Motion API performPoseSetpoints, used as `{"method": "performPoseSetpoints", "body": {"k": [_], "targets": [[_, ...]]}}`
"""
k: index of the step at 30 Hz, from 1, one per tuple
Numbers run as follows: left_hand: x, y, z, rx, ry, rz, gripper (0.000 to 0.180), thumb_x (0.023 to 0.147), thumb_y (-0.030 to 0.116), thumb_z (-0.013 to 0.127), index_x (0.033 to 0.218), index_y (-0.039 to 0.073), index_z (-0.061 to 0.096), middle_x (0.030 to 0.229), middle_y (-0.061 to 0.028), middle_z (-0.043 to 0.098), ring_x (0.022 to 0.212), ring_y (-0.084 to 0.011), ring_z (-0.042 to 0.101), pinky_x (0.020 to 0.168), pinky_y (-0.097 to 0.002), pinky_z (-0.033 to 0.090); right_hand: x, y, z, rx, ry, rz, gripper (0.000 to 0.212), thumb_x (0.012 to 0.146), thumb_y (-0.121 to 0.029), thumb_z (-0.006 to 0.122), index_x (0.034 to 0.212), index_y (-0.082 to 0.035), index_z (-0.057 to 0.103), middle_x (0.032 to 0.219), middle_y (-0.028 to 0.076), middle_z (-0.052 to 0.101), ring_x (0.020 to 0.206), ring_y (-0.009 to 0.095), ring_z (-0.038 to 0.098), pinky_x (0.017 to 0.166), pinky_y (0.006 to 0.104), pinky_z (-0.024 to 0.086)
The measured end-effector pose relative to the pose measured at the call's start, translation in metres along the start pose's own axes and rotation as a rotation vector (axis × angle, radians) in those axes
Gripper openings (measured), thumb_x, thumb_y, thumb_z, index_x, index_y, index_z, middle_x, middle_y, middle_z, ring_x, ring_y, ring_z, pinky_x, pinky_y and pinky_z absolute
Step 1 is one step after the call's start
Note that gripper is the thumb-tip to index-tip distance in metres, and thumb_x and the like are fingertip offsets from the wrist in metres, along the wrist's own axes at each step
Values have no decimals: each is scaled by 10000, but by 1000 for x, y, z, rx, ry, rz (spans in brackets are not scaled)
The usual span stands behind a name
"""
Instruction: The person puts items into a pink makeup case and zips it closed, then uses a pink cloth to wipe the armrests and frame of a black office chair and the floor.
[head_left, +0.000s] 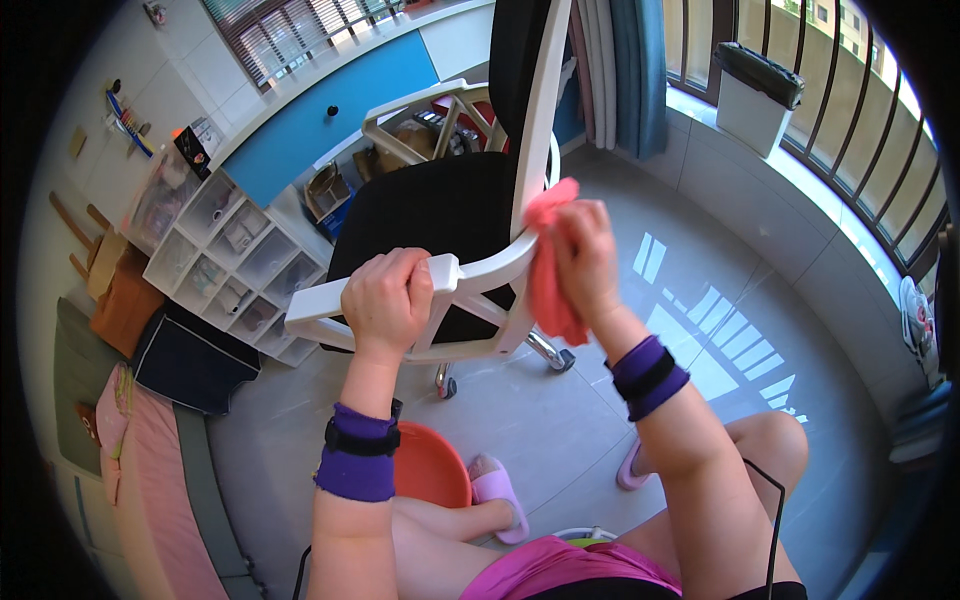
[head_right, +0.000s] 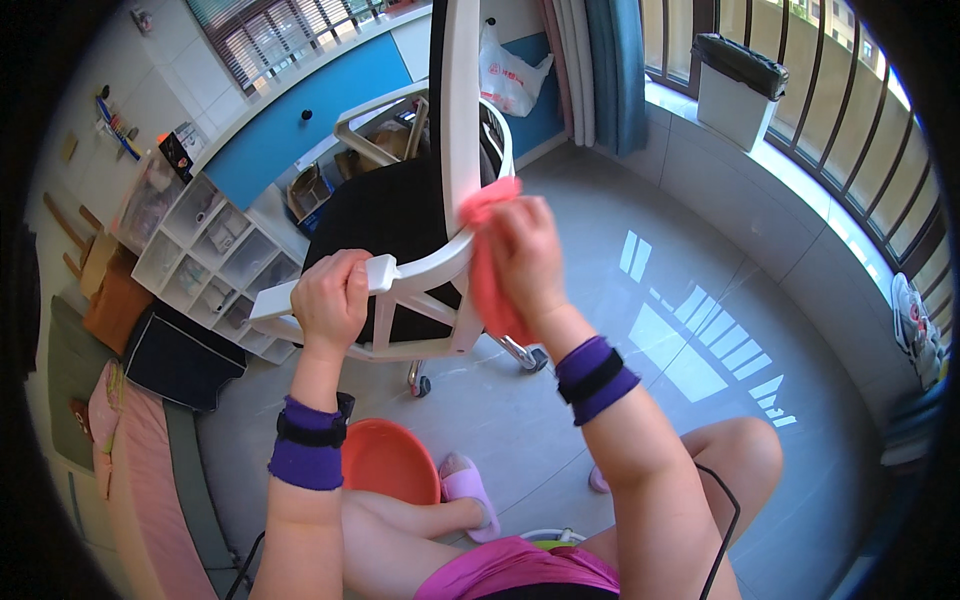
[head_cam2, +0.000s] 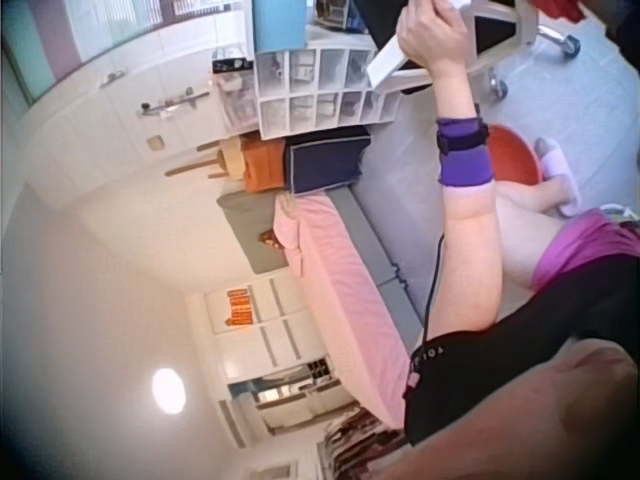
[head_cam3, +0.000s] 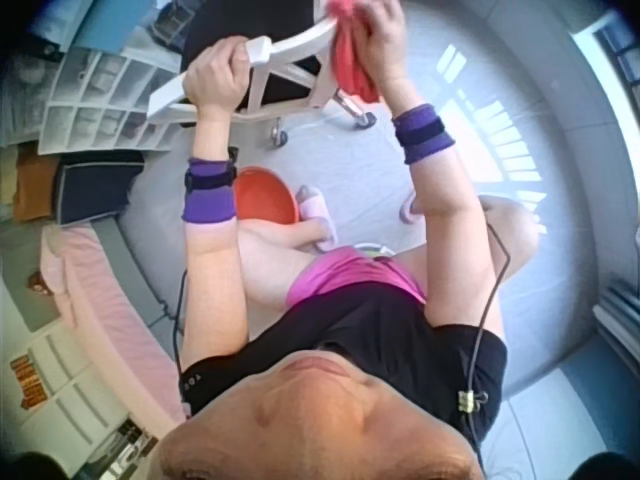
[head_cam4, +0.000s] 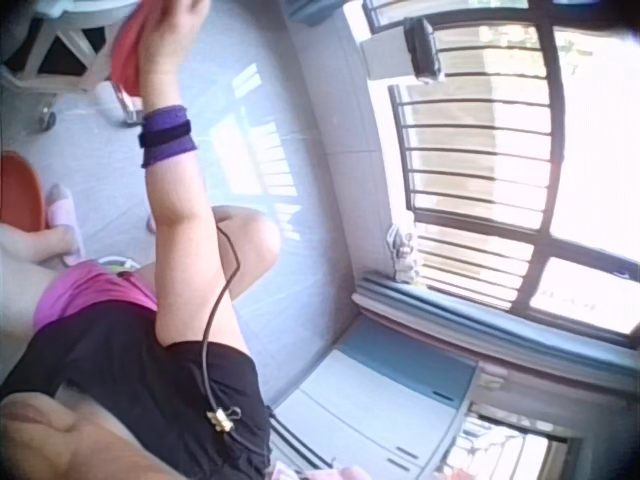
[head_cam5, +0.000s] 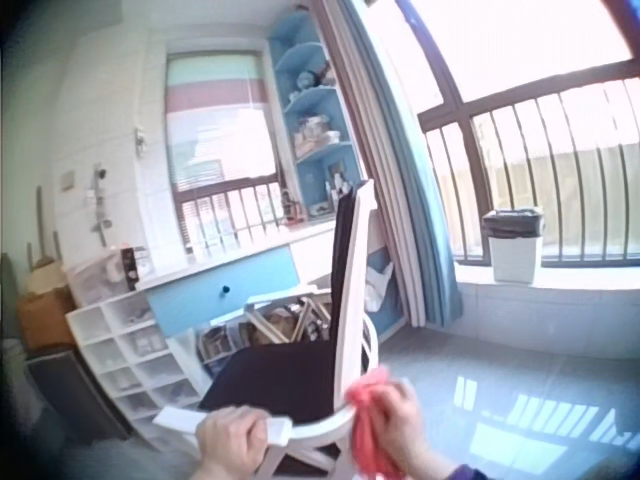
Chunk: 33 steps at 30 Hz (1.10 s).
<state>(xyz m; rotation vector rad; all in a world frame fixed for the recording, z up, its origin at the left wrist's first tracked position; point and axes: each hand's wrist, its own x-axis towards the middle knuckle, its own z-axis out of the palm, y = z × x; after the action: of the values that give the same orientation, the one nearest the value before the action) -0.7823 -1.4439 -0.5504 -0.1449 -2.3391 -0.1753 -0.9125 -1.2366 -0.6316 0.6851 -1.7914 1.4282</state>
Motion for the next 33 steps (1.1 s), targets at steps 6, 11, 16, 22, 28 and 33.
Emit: {"method": "performPoseSetpoints", "body": {"k": [6, 11, 16, 22, 28, 33], "targets": [[-2, -8, 1, 16, 15, 15, 192, 899, 203, 539, 836, 91, 681, 790, -74, 680, 727, -313, 640, 655, -419, 501, 1, 7, -26, 43, 86, 129, 152, 909, -135, 691, 1013, -28, 661, 980, 140, 576, 883, 301, 581, 763, 360, 485], [-4, -13, -9, 0, 18, 14, 199, 897, 197, 528, 837, 88, 682, 781, -82, 676, 726, -316, 640, 643, -422, 497, -6, -49, 0, 58, -101, -128, 166, 855, -128, 743, 1003, -89, 679, 1004, 109, 570, 877, 309, 600, 761, 375, 494], [-5, -17, -1, -41, -12, 27, 214, 897, 205, 520, 831, 87, 686, 776, -86, 672, 723, -320, 638, 645, -423, 494, -2, -7, -10, 36, -39, 166, 106, 880, -133, 722, 967, -74, 707, 993, 122, 594, 868, 299, 629, 726, 386, 528], [-8, -20, -9, -33, 7, 19, 226, 900, 215, 514, 826, 91, 687, 772, -87, 667, 717, -322, 629, 642, -431, 488, -8, -53, -4, 3, -139, -249, 177, 771, -157, 803, 926, -150, 718, 923, 53, 585, 818, 249, 610, 659, 368, 518], [-7, -20, -10, -22, -4, 20, 226, 900, 212, 512, 828, 90, 688, 778, -88, 669, 721, -324, 629, 641, -431, 488, 7, -2, -17, -168, -79, -27, 105, 878, -232, 722, 914, -134, 719, 938, 70, 606, 801, 287, 640, 644, 391, 534], [-7, -19, -6, -17, -5, 21, 225, 900, 210, 513, 834, 86, 689, 786, -88, 673, 724, -325, 631, 645, -433, 490, -4, -38, -16, -16, -104, -203, 143, 829, -137, 763, 957, -103, 711, 988, 107, 599, 855, 294, 631, 716, 392, 535]]}}
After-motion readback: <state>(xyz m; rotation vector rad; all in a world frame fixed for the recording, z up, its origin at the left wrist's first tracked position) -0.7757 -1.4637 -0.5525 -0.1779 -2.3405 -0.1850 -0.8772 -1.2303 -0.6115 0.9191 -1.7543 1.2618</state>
